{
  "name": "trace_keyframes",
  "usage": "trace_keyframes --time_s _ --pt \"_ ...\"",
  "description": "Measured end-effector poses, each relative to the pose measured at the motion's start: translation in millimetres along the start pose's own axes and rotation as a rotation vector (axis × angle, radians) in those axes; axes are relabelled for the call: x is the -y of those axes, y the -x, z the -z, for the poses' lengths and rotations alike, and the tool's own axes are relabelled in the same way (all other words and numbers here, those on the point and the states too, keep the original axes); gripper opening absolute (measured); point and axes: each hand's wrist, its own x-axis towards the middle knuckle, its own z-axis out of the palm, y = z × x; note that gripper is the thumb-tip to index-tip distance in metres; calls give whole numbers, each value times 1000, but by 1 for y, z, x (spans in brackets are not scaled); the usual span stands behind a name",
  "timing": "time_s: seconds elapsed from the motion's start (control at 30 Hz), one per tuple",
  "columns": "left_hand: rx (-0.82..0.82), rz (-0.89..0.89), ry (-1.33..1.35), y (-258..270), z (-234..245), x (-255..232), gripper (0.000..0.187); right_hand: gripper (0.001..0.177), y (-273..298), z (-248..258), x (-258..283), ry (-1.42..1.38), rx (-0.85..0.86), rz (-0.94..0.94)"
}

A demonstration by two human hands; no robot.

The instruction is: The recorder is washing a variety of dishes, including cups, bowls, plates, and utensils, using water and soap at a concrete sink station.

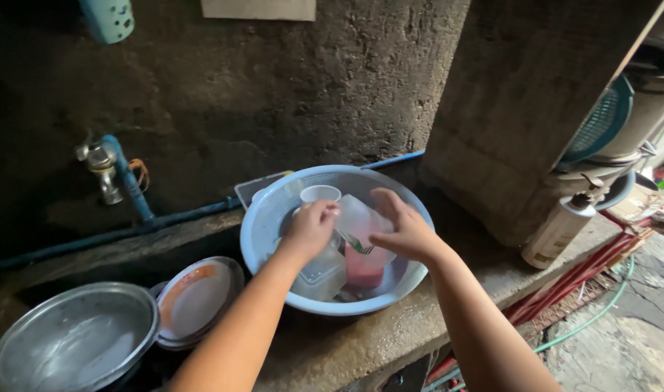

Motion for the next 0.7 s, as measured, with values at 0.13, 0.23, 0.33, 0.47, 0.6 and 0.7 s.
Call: trace_keyframes --time_s 0.13,0.23,0.33,0.47,0.6,0.7 --pt "41 -160 247 18 4 -18 26 84 -2 -30 -50 -308 -28 -123" --pt "164 -134 283 28 12 -29 31 88 4 -28 -36 -189 -183 -168" --pt "230 -103 89 32 21 -32 37 96 1 -19 -9 -131 -298 27" --pt "256 -38 -40 33 17 -14 48 94 -4 -24 10 -14 -239 46" --pt "145 -169 89 33 28 -33 89 85 3 -14 44 -62 -176 -99" --pt "132 -88 127 35 33 -55 122 78 -4 -13 45 -43 -328 225"
